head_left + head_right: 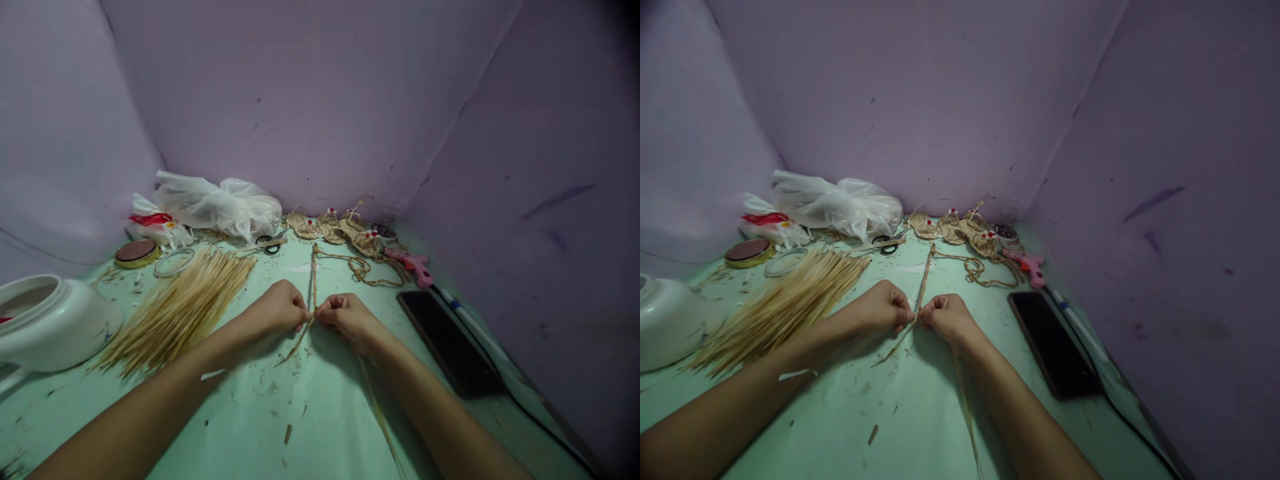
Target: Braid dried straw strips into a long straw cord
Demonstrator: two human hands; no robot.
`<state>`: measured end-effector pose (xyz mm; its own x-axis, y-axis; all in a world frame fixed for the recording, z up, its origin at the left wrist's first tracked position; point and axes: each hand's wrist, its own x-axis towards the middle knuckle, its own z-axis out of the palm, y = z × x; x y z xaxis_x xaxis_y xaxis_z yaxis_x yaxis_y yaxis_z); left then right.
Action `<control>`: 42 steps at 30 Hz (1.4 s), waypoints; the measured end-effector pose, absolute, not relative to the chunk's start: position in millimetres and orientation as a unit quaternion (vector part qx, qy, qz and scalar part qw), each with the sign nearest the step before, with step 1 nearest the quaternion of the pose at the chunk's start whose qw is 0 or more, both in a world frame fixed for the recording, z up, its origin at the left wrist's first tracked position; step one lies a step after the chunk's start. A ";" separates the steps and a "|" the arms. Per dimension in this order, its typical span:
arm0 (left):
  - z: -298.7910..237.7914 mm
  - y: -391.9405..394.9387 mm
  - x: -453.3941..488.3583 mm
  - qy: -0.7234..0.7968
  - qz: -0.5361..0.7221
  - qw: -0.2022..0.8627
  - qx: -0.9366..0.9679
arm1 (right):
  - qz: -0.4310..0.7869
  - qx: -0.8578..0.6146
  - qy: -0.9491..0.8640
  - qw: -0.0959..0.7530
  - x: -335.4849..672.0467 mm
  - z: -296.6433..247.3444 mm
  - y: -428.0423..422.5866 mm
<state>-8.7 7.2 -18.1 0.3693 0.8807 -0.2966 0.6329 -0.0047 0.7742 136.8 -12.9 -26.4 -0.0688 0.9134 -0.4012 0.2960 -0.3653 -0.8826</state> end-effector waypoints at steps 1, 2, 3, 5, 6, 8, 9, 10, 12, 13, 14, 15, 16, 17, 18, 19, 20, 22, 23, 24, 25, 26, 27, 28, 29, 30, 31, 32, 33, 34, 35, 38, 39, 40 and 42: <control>-14.8 6.3 -9.7 0.554 0.130 0.442 0.693 | 0.550 -0.615 -0.486 0.289 136.3 -27.9 -13.1; -12.0 4.6 -9.7 0.564 0.124 0.442 0.686 | 0.554 -0.610 -0.485 0.293 135.7 -29.4 -13.4; -9.8 1.9 -8.7 0.573 0.116 0.448 0.676 | 0.559 -0.604 -0.483 0.297 134.9 -30.9 -13.7; -8.3 -6.7 -3.4 0.586 0.100 0.456 0.663 | 0.567 -0.597 -0.474 0.311 132.5 -33.6 -14.7; -8.9 -12.5 0.7 0.593 0.099 0.440 0.667 | 0.571 -0.594 -0.467 0.321 130.9 -34.5 -15.5; -11.8 -25.7 9.9 0.617 0.114 0.358 0.692 | 0.580 -0.587 -0.445 0.349 127.8 -35.2 -17.7; -13.3 -32.0 14.2 0.623 0.125 0.306 0.709 | 0.587 -0.582 -0.429 0.363 126.6 -35.1 -19.1; -14.4 -37.3 17.5 0.625 0.131 0.262 0.724 | 0.596 -0.576 -0.413 0.378 125.9 -34.6 -20.5; -13.5 -42.3 20.0 0.609 0.117 0.234 0.749 | 0.620 -0.557 -0.377 0.404 126.3 -33.4 -23.1; -11.0 -41.4 18.8 0.593 0.107 0.249 0.758 | 0.630 -0.548 -0.362 0.413 127.5 -33.0 -24.1; -7.2 -38.2 16.1 0.578 0.105 0.271 0.763 | 0.639 -0.542 -0.353 0.416 129.2 -32.8 -24.7; -2.2 -33.2 12.3 0.569 0.117 0.299 0.757 | 0.646 -0.537 -0.350 0.415 131.2 -32.9 -25.0; 3.2 -27.2 8.0 0.573 0.137 0.329 0.738 | 0.651 -0.532 -0.353 0.410 133.4 -33.3 -24.9; 8.5 -21.0 3.9 0.589 0.178 0.348 0.707 | 0.656 -0.527 -0.361 0.401 135.3 -33.9 -24.6; 12.7 -15.3 0.6 0.616 0.215 0.387 0.651 | 0.660 -0.522 -0.370 0.393 137.0 -34.6 -24.2; 15.2 -10.8 -1.3 0.627 0.224 0.440 0.602 | 0.663 -0.517 -0.380 0.386 138.2 -35.2 -23.8; 15.4 -7.6 -1.9 0.626 0.225 0.492 0.561 | 0.664 -0.513 -0.389 0.380 138.9 -35.7 -23.4; 9.3 -5.0 0.7 0.590 0.195 0.593 0.512 | 0.662 -0.512 -0.405 0.369 139.4 -36.1 -22.9; 3.9 -4.7 2.9 0.565 0.182 0.629 0.502 | 0.659 -0.512 -0.411 0.366 139.5 -36.1 -22.8; -2.0 -4.7 5.2 0.544 0.171 0.655 0.496 | 0.657 -0.511 -0.418 0.365 139.6 -36.2 -22.6; -7.7 -4.5 7.1 0.535 0.169 0.665 0.493 | 0.654 -0.509 -0.427 0.362 139.8 -36.4 -22.4; -12.3 -4.1 8.5 0.534 0.163 0.665 0.496 | 0.649 -0.506 -0.439 0.361 140.2 -37.0 -21.9; -15.7 -3.5 9.2 0.542 0.156 0.655 0.503 | 0.641 -0.503 -0.454 0.360 140.7 -37.9 -21.3; -17.7 -2.7 9.4 0.554 0.147 0.636 0.516 | 0.630 -0.499 -0.475 0.359 141.4 -39.2 -20.6; -18.5 -2.0 9.4 0.568 0.136 0.613 0.531 | 0.613 -0.497 -0.500 0.357 142.2 -40.7 -19.8; -18.6 -1.5 9.4 0.582 0.127 0.588 0.547 | 0.585 -0.503 -0.529 0.354 143.0 -42.1 -19.1; -18.5 -1.2 9.6 0.594 0.127 0.563 0.561 | 0.547 -0.514 -0.561 0.349 143.9 -43.3 -18.7; -18.5 -1.2 10.1 0.603 0.135 0.539 0.572 | 0.499 -0.529 -0.595 0.342 144.8 -43.8 -18.7; -18.9 -1.5 11.0 0.608 0.152 0.519 0.582 | 0.446 -0.547 -0.628 0.329 145.7 -43.5 -19.3; -19.6 -2.0 12.1 0.609 0.172 0.504 0.588 | 0.393 -0.565 -0.655 0.311 146.6 -42.3 -20.4; -20.6 -2.8 13.5 0.608 0.190 0.494 0.592 | 0.345 -0.585 -0.674 0.292 147.5 -40.4 -21.9; -22.0 -6.8 18.5 0.616 0.211 0.489 0.580 | 0.276 -0.645 -0.673 0.234 149.4 -33.3 -27.3; -21.2 -8.5 20.2 0.625 0.210 0.491 0.570 | 0.278 -0.662 -0.660 0.223 149.6 -31.9 -28.8; -19.9 -10.3 21.8 0.634 0.208 0.494 0.558 | 0.293 -0.671 -0.645 0.218 149.5 -31.3 -30.0; -16.3 -13.6 23.9 0.644 0.208 0.506 0.534 | 0.361 -0.662 -0.617 0.224 147.8 -32.8 -31.7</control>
